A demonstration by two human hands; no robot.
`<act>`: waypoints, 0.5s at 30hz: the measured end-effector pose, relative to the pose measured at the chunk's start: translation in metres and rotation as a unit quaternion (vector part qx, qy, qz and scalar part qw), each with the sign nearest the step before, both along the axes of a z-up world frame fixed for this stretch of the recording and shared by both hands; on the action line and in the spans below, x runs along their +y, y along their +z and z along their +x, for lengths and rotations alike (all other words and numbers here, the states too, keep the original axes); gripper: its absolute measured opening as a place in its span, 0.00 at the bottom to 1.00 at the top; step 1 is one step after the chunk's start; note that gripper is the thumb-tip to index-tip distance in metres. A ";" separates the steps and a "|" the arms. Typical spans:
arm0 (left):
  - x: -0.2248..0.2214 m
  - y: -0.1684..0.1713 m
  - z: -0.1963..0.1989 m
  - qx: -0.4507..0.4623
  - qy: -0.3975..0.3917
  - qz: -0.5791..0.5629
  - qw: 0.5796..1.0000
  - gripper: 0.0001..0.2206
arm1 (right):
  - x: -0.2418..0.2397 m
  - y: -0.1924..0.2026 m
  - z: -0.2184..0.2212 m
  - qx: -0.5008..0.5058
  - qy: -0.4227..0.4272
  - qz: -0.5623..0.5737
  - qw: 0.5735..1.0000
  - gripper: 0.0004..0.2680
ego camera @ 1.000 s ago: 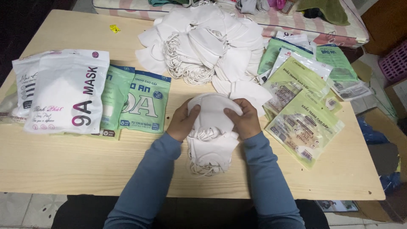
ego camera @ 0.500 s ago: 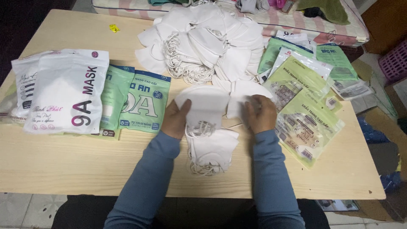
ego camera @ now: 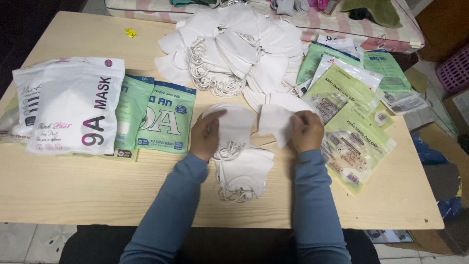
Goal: Stacking and organizing white face masks on a table for packaging
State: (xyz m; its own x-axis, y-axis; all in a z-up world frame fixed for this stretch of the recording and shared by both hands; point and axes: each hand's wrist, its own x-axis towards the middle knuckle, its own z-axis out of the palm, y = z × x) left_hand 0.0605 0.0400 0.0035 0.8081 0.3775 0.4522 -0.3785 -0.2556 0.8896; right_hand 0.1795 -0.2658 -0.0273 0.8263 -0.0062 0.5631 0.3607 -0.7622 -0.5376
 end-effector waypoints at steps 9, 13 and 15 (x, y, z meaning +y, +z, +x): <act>-0.007 0.015 -0.006 0.063 -0.057 -0.110 0.990 0.12 | 0.063 0.036 -0.039 0.112 0.195 0.492 0.841 0.04; -0.011 0.020 -0.009 0.081 -0.070 -0.081 0.991 0.14 | 0.091 0.042 -0.058 0.167 0.221 0.420 0.864 0.05; -0.013 0.026 -0.010 0.118 -0.073 -0.056 0.989 0.13 | 0.103 0.048 -0.067 0.153 0.268 0.329 0.893 0.06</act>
